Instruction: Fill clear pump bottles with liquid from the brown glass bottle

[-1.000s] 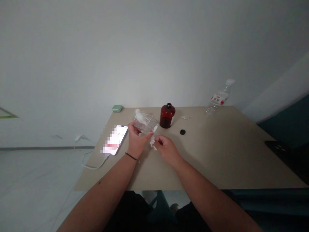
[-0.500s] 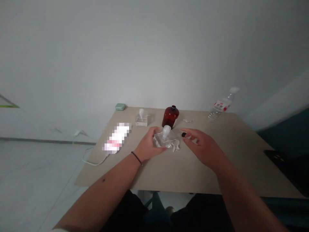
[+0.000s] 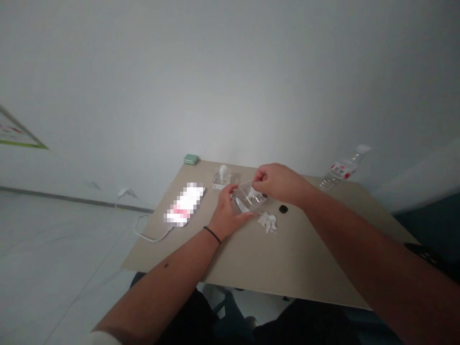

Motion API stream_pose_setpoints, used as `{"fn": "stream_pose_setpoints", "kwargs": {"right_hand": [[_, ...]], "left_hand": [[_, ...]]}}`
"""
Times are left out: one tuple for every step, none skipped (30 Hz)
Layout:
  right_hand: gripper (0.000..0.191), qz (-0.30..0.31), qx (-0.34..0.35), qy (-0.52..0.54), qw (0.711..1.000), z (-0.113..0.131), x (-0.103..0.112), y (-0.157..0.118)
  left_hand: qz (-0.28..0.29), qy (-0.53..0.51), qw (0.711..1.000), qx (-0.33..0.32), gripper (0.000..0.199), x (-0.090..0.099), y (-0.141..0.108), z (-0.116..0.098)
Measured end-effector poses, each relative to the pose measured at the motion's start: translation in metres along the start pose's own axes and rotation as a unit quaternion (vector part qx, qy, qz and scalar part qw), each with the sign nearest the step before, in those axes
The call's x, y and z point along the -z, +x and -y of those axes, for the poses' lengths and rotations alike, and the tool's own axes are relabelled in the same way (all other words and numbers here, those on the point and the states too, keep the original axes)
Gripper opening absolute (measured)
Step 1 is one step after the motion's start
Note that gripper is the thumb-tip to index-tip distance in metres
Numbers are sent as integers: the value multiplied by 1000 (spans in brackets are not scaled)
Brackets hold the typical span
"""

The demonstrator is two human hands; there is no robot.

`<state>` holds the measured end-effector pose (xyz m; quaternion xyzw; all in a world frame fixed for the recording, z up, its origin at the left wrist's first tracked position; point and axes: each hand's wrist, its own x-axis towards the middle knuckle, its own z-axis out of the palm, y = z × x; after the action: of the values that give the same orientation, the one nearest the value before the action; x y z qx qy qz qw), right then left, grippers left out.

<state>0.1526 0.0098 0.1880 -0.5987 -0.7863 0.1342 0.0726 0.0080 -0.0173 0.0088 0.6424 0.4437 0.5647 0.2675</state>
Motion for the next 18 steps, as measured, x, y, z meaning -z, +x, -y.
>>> {"fn": "stream_pose_setpoints", "kwargs": {"right_hand": [[7, -8, -9, -9, 1000, 4, 5, 7], [8, -15, -18, -18, 1000, 7, 10, 14], [10, -17, -26, -26, 999, 9, 14, 22], [12, -13, -35, -34, 999, 11, 17, 30], [14, -4, -42, -41, 998, 12, 19, 38], [16, 7, -47, -49, 998, 13, 19, 46], [17, 19, -50, -60, 997, 14, 19, 54], [18, 30, -50, -73, 996, 15, 19, 60], [18, 39, -48, -87, 994, 16, 17, 67], [19, 46, -44, -99, 993, 17, 16, 72], [20, 51, -41, -108, 992, 18, 14, 77], [21, 53, -41, -113, 991, 19, 13, 81], [22, 55, -44, -114, 991, 20, 11, 85], [22, 55, -46, -113, 991, 22, 10, 89], [22, 57, -49, -114, 991, 23, 9, 93], [22, 60, -52, -116, 990, 24, 7, 98], [22, 63, -54, -119, 989, 24, 5, 102], [22, 66, -53, -122, 989, 24, 3, 106]], "left_hand": [[-28, -5, 999, 14, 88, 0, 1, 2], [-52, -7, 998, 28, 83, 0, 2, 4], [-71, -6, 997, 39, 76, 0, 3, 5], [-85, -4, 995, 47, 68, 1, 4, 6], [-93, -1, 994, 53, 61, 2, 4, 6], [-96, 3, 994, 56, 55, 2, 5, 6], [-95, 7, 994, 55, 50, 3, 5, 7], [-92, 12, 994, 51, 47, 3, 5, 6], [-85, 18, 995, 46, 44, 3, 4, 6], [-76, 24, 996, 41, 41, 3, 3, 5], [-65, 31, 997, 38, 38, 3, 3, 4], [-52, 39, 997, 37, 36, 3, 2, 3], [-38, 46, 997, 40, 33, 3, 1, 2], [-22, 54, 997, 44, 30, 4, 0, 0], [-4, 62, 997, 49, 27, 4, -1, -2], [14, 70, 996, 51, 24, 4, -1, -4], [31, 78, 995, 50, 21, 5, -2, -7], [46, 87, 994, 48, 19, 5, -2, -9]]}}
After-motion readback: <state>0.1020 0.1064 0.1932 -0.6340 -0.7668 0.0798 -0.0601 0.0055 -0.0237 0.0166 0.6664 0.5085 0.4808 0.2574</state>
